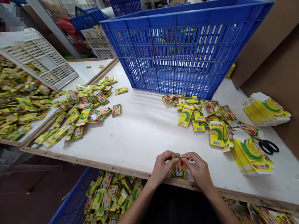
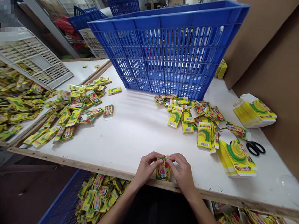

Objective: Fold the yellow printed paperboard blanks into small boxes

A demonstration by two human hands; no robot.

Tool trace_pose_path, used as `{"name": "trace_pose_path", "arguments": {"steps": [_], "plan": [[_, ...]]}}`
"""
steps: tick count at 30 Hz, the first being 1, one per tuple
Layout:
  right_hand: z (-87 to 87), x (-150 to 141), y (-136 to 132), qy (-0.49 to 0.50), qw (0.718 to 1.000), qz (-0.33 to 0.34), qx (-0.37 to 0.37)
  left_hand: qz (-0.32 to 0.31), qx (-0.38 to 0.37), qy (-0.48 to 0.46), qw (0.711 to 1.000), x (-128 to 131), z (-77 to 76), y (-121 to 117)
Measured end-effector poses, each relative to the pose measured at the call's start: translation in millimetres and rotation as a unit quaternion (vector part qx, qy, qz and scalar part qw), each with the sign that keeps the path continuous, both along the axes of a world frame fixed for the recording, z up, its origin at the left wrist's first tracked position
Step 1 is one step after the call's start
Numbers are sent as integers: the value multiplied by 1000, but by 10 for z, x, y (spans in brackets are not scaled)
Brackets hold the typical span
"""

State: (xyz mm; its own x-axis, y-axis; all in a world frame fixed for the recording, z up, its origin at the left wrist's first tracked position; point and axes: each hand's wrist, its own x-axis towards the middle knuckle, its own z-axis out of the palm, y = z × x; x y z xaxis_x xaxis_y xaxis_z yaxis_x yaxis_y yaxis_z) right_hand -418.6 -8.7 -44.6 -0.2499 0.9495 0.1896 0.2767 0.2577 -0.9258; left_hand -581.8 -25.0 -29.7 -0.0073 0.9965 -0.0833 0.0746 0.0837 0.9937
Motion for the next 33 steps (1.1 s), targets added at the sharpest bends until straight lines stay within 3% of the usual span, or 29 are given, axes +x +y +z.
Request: {"name": "trace_pose_path", "arguments": {"steps": [4, 7, 11, 14, 17, 20, 23, 27, 30, 33], "plan": [[-4, -1, 301, -33, 999, -19, -15, 68, 43, 65, 995, -258, 139, -154], [-47, -66, 785, -80, 984, -153, -32, 141, 41, 146, 978, -773, 351, -451], [-94, -271, 1413, -98, 971, -216, -39, 206, 31, 300, 931, -1429, 587, -872], [-33, -457, 1592, -95, 966, -235, -43, 242, 12, 303, 921, -1469, 587, -917], [51, -590, 1375, -79, 971, -225, -30, 241, 14, 205, 948, -1087, 428, -646], [48, -648, 822, -70, 983, -170, 1, 215, 37, 44, 975, -548, 215, -239], [-27, -624, 241, -50, 997, -26, 55, 193, 46, -38, 979, -169, 30, 42], [-51, -487, -94, -43, 997, 22, 64, 162, 33, -60, 984, -78, -129, 83], [-17, -390, -57, -27, 999, 15, 43, 130, 33, -81, 988, -143, -146, 0], [-27, -336, 18, 17, 999, -44, 21, 94, 36, -80, 992, -204, -93, -68]]}}
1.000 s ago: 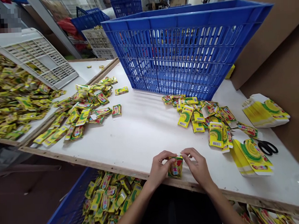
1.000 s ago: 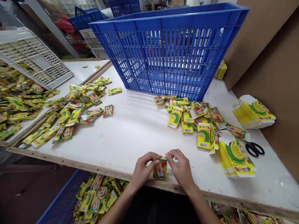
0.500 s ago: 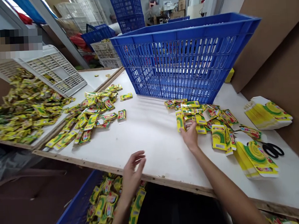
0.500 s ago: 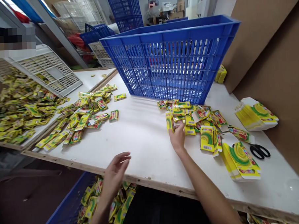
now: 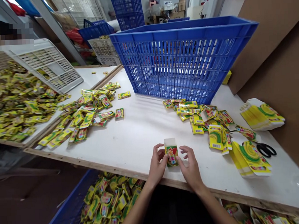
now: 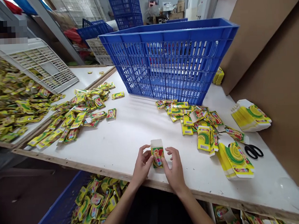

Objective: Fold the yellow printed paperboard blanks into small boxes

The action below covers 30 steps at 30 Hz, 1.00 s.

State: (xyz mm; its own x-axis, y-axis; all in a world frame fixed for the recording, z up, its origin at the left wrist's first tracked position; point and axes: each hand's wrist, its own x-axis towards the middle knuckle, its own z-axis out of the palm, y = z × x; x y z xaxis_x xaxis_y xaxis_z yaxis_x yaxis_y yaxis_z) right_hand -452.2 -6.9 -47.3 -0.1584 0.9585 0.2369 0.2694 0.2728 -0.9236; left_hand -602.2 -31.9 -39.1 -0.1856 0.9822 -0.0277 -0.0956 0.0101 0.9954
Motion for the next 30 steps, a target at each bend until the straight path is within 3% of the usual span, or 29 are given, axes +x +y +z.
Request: {"name": "trace_pose_path", "arguments": {"steps": [2, 4, 7, 10, 16, 21, 30], "plan": [[-33, 32, 20, 33, 999, 5, -31, -58, -5, 12, 998, -38, 39, -29], [-64, 71, 22, 47, 995, 55, -66, -114, -16, 28, 993, -76, 63, -47], [-67, 121, 30, 38, 989, 114, -91, -143, -29, 54, 988, -112, 73, -50], [-30, 114, 66, 24, 990, 125, -65, -114, -15, 75, 991, -102, 76, -25], [-5, 29, 72, 66, 995, 53, -51, -76, 10, 10, 997, -52, 81, -13], [40, 53, 15, 41, 995, 93, -12, -59, 27, 101, 993, -48, 118, -42], [154, 46, 73, 2, 997, 40, -63, -3, -15, 75, 997, 31, 168, 21]]}}
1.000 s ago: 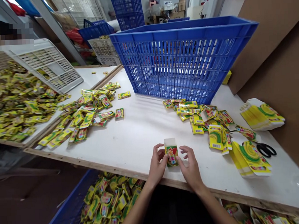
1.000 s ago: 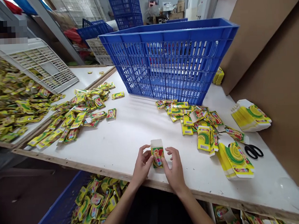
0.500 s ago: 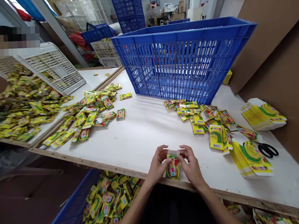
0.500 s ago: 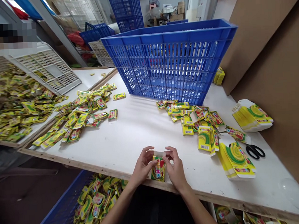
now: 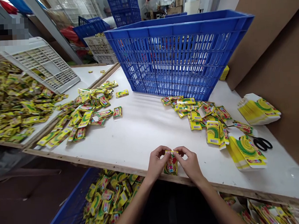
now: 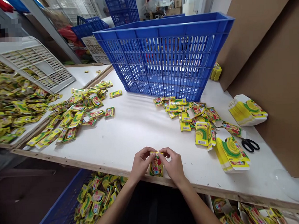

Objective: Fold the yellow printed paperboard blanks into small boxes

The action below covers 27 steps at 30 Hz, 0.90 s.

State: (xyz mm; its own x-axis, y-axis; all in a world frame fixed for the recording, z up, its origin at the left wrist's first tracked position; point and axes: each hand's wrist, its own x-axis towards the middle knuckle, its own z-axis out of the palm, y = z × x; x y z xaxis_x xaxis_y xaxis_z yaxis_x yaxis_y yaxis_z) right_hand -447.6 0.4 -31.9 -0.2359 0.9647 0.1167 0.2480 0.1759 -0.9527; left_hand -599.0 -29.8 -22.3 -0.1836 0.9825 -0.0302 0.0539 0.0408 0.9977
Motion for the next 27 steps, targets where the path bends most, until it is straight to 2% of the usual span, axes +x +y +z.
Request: {"name": "trace_pose_path", "arguments": {"steps": [4, 10, 11, 13, 15, 17, 19, 21, 23, 24, 26, 27], "plan": [[-2, 13, -19, 5, 1000, 9, -1, -5, 1, -3, 1000, -12, -27, -13], [-105, 66, -98, -8, 997, 46, 68, -46, 17, 27, 998, -36, -39, -99], [-116, 124, -59, -23, 996, 33, 84, -37, 22, 46, 998, -81, -15, -129], [-128, 318, 81, -76, 988, -45, 129, 2, 33, 99, 995, -270, 70, -237], [-132, 589, 271, -159, 954, -180, 180, 46, 27, 154, 987, -593, 198, -412], [-135, 844, 457, -276, 899, -275, 199, 58, 10, 230, 971, -982, 344, -624], [-140, 988, 602, -399, 855, -289, 163, 95, 6, 315, 944, -1314, 476, -814], [-143, 995, 697, -491, 820, -266, 123, 125, 1, 359, 925, -1485, 564, -927], [-137, 925, 747, -533, 802, -250, 98, 131, -4, 358, 925, -1458, 589, -933], [-130, 890, 757, -535, 802, -248, 92, 122, -5, 346, 930, -1379, 577, -895], [-115, 856, 739, -503, 822, -255, 82, 86, -9, 306, 948, -1129, 501, -758], [-110, 856, 707, -468, 842, -259, 74, 60, -10, 276, 959, -974, 442, -667]]}}
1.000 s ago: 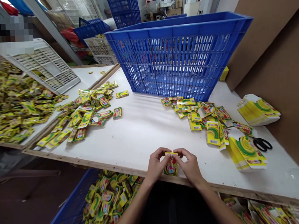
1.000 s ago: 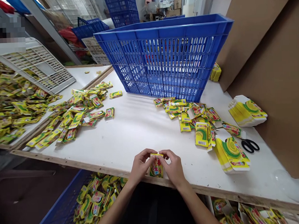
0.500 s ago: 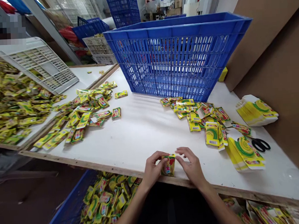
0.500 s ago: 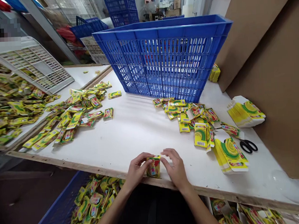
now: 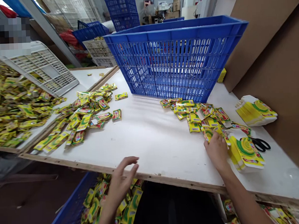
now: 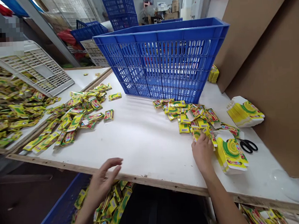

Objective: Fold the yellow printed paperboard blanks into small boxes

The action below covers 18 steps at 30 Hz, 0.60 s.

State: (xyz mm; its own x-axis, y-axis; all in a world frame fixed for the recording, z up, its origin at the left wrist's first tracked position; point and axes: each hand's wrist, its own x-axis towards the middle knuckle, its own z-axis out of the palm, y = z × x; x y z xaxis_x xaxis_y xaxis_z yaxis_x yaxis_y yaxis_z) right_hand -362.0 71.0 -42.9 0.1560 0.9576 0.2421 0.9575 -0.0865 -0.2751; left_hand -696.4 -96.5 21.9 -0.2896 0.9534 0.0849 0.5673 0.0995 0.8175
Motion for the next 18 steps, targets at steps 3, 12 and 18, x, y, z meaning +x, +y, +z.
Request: {"name": "trace_pose_path", "arguments": {"steps": [3, 12, 18], "plan": [[-11, -15, -205, 224, 974, 30, -7, -64, -15, -144, 987, 509, -237, 304], [-161, -615, -916, 629, 749, 187, -93, -152, -14, -378, 913, 1232, -577, 702], [-106, -550, -819, 550, 776, 283, -121, -192, -79, -350, 913, 1002, -521, 577]]}}
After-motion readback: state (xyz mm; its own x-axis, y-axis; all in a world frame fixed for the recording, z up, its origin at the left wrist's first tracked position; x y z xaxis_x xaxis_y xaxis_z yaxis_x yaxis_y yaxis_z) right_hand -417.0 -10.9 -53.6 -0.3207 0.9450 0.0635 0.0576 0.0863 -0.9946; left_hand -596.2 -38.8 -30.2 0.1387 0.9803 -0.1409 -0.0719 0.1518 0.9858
